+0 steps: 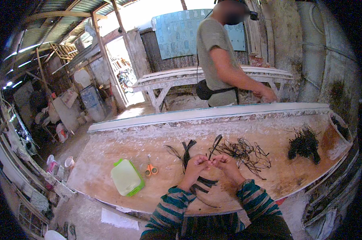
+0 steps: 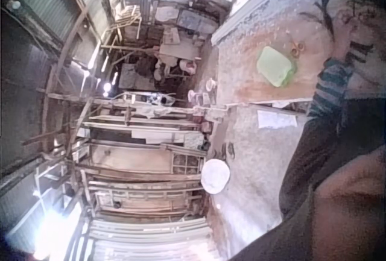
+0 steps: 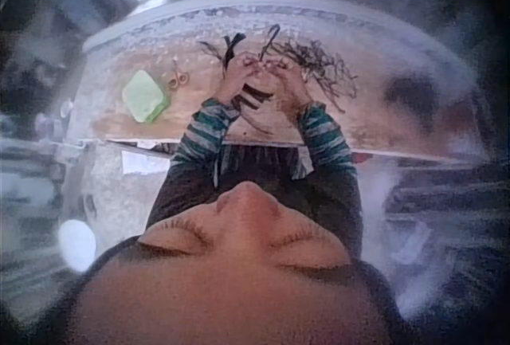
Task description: The person sorts and organizes thin black strips on a workbench, picking them up, separating them, and placing them into piles. A coworker in the background handles a long white board, moving it across the bench.
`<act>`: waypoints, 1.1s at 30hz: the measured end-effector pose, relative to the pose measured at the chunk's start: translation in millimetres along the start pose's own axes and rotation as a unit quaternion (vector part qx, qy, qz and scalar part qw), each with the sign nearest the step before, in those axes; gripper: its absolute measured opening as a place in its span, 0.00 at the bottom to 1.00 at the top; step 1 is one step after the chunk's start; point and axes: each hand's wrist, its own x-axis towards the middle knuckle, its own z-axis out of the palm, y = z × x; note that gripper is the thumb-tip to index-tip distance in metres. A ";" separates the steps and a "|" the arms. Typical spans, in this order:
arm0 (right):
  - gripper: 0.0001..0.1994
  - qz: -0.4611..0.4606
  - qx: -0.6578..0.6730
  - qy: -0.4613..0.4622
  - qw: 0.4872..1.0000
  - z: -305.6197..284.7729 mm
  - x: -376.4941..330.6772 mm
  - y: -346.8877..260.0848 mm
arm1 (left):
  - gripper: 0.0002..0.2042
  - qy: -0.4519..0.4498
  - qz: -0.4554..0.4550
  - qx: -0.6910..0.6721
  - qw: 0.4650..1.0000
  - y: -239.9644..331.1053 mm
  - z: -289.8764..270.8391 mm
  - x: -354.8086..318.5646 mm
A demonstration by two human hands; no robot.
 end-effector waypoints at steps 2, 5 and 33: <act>0.08 0.011 -0.001 0.008 1.000 0.9 -2.3 -1.5 | 0.05 -0.009 -0.003 -0.006 1.000 -0.8 -0.7 -0.2; 0.07 0.027 -0.020 0.017 0.999 3.1 -5.0 -4.9 | 0.05 -0.007 -0.008 -0.016 1.000 -2.0 -2.2 -0.6; 0.02 -0.141 -0.217 0.026 0.966 16.5 -9.0 -7.1 | 0.06 -0.004 0.000 -0.024 1.000 -3.3 0.2 -2.5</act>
